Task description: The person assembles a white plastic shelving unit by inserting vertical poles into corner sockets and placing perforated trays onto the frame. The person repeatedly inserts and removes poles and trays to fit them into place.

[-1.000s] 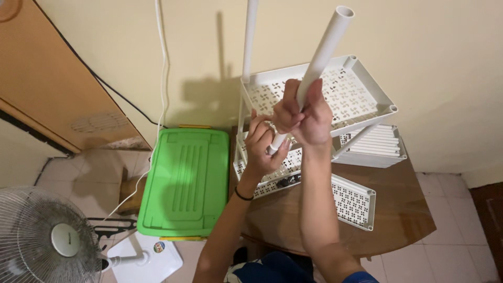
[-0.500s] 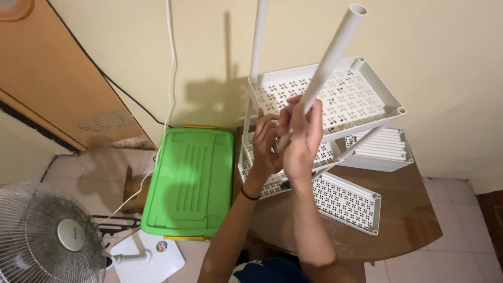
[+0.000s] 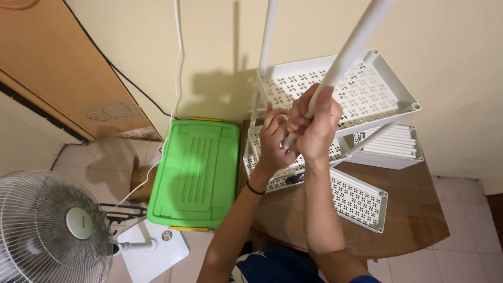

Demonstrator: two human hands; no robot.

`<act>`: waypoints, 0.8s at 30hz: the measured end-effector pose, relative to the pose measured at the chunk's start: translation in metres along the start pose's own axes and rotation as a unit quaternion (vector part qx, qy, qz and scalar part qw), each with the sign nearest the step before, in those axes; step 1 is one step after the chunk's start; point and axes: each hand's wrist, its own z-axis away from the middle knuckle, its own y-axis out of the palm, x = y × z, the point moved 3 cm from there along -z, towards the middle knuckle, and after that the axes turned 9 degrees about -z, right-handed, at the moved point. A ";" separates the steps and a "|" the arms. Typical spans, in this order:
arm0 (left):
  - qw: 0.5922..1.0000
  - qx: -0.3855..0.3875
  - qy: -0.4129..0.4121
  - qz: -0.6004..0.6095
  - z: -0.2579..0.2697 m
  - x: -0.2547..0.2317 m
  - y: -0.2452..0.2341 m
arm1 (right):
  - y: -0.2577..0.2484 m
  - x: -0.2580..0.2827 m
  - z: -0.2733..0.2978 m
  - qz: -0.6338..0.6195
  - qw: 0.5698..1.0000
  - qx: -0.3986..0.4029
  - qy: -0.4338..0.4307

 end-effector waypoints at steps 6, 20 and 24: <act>1.000 -0.006 0.026 -0.006 -0.004 -0.005 -0.003 | -0.015 -0.005 -0.010 -0.085 0.983 0.140 0.082; 0.999 -0.023 0.033 -0.004 -0.005 -0.005 -0.003 | -0.021 -0.004 -0.020 -0.172 0.956 0.201 0.123; 0.999 -0.024 0.032 -0.007 -0.002 -0.004 -0.002 | -0.004 0.011 0.003 0.033 0.996 0.061 -0.056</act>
